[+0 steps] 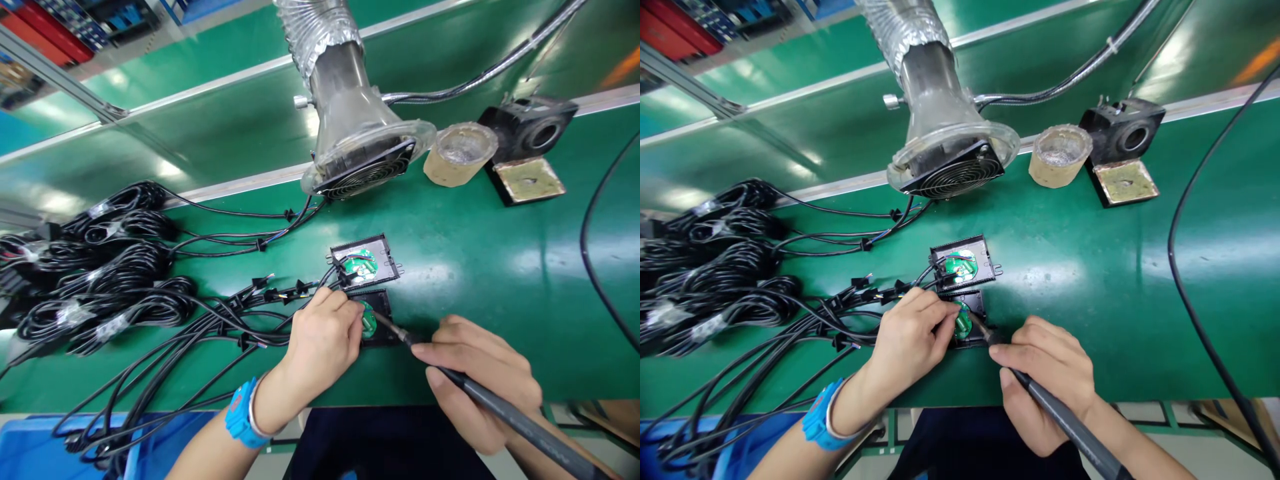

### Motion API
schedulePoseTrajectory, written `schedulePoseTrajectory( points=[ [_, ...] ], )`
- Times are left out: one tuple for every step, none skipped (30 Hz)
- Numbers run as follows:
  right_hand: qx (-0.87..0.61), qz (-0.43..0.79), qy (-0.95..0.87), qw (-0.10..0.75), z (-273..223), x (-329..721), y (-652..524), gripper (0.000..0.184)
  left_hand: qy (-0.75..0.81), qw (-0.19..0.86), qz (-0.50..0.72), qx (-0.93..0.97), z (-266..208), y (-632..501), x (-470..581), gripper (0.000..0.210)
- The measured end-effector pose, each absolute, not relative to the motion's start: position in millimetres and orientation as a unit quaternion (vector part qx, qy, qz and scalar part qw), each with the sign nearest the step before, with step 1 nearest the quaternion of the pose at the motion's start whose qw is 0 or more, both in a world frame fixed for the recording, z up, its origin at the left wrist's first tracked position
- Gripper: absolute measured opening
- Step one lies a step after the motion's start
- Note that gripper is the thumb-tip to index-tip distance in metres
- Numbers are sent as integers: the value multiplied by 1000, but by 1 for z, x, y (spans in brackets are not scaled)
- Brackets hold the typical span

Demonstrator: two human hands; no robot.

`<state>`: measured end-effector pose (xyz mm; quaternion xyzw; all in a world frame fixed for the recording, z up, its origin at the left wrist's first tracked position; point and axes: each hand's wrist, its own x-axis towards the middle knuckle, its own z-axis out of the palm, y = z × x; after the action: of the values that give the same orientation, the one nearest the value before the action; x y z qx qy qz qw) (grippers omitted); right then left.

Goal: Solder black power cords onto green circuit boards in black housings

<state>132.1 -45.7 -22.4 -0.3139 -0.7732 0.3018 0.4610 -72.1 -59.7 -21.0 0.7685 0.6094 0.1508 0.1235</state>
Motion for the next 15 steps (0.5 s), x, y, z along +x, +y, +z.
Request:
schedulePoseTrajectory(
  points=[
    [-313, 288, -784, 451, -23, 132, -47, 21, 608, 126, 150, 769, -21, -60, -72, 17],
    [-310, 274, -796, 443, -23, 132, -49, 21, 608, 127, 149, 769, -21, -59, -72, 18],
    [-302, 258, -807, 437, -24, 132, -51, 21, 609, 128, 147, 769, -21, -59, -73, 18],
    [-289, 243, -818, 433, -25, 132, -53, 21, 610, 127, 146, 769, -21, -59, -73, 19],
    [-275, 231, -828, 430, -26, 131, -54, 21, 610, 126, 144, 769, -21, -59, -73, 19],
    [-260, 221, -836, 429, -28, 131, -55, 21, 611, 125, 143, 769, -21, -59, -73, 19],
    [-248, 213, -843, 427, -30, 131, -56, 21, 611, 125, 142, 769, -21, -58, -73, 19],
    [-241, 207, -847, 426, -31, 131, -57, 21, 610, 126, 141, 769, -21, -58, -73, 18],
    [-240, 206, -847, 428, -32, 131, -57, 21, 611, 126, 140, 769, -21, -58, -73, 18],
    [-245, 209, -842, 433, -33, 132, -58, 21, 612, 125, 139, 769, -21, -58, -73, 18],
    [-251, 213, -835, 441, -34, 133, -59, 21, 613, 124, 138, 768, -20, -58, -73, 18],
    [-257, 214, -829, 449, -34, 134, -60, 22, 614, 123, 137, 767, -20, -58, -72, 19],
    [-265, 215, -823, 455, -34, 136, -61, 23, 615, 121, 136, 767, -20, -59, -72, 19],
    [-272, 214, -818, 460, -33, 138, -62, 23, 616, 120, 135, 767, -19, -59, -72, 19],
    [-278, 212, -813, 466, -32, 140, -63, 23, 616, 119, 134, 767, -19, -59, -72, 20]
  ],
)
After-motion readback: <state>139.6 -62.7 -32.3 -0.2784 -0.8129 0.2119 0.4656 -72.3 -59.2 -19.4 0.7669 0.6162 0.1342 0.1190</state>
